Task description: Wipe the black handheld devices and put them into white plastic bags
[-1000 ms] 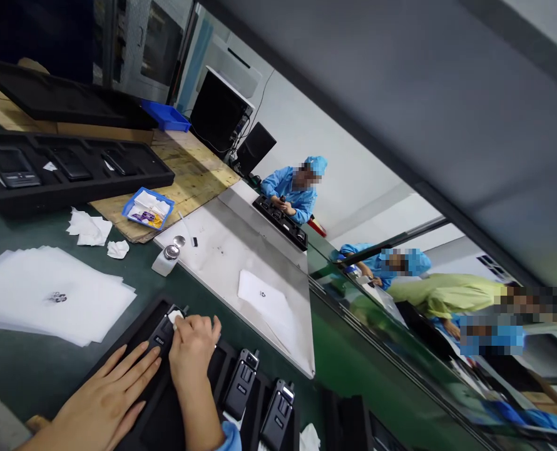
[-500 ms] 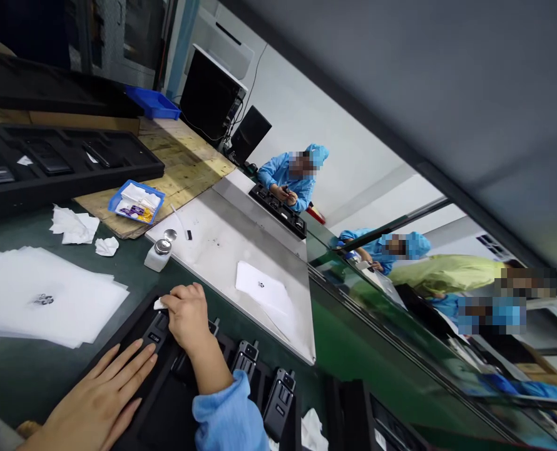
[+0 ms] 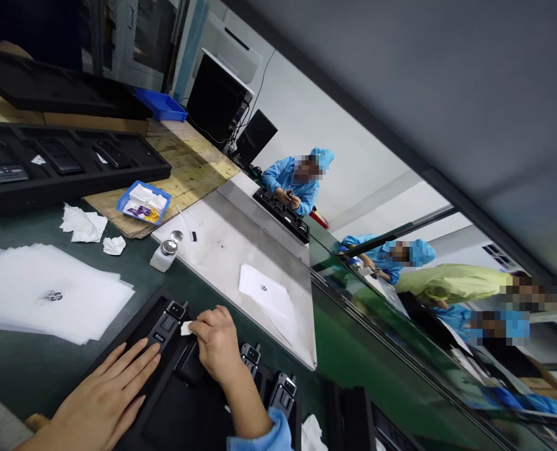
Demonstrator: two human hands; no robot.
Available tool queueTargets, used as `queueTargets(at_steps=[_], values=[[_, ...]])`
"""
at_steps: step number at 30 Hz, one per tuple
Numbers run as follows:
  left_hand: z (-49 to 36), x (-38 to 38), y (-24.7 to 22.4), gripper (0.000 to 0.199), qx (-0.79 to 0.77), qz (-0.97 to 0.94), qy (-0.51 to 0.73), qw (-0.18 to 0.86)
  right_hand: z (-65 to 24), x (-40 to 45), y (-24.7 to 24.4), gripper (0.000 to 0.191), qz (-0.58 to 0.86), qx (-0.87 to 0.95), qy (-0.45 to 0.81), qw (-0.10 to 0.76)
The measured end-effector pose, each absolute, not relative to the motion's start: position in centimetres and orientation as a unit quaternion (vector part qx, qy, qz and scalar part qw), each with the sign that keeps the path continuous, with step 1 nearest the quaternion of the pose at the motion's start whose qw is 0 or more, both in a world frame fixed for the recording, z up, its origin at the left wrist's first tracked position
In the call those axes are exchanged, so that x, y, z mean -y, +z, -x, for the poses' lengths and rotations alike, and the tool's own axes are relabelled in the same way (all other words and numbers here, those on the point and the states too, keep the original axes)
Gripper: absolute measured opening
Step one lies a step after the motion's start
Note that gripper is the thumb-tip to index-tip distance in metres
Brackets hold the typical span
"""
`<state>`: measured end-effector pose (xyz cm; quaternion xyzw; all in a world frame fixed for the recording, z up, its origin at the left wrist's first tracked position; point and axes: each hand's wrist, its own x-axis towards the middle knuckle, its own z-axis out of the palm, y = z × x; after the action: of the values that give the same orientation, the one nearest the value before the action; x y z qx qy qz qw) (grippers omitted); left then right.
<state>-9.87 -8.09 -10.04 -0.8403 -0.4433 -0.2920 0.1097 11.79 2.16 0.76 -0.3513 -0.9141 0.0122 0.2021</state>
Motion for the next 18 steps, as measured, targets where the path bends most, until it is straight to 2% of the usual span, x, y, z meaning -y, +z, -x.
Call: queueTargets(at_steps=[5, 11, 18], values=[[10.3, 8.5, -10.5, 0.048, 0.421, 0.845, -0.307, 0.118, -7.9, 0.1, -1.4, 0.022, 0.347, 0.899, -0.022, 0.265], [10.0, 8.7, -10.3, 0.043, 0.423, 0.843, -0.32, 0.091, -7.2, 0.8, -3.8, 0.023, 0.36, 0.896, -0.028, 0.257], [10.7, 8.8, -10.2, 0.039, 0.408, 0.839, -0.352, 0.079, -10.6, 3.1, -2.3, 0.025, 0.374, 0.894, 0.012, 0.247]])
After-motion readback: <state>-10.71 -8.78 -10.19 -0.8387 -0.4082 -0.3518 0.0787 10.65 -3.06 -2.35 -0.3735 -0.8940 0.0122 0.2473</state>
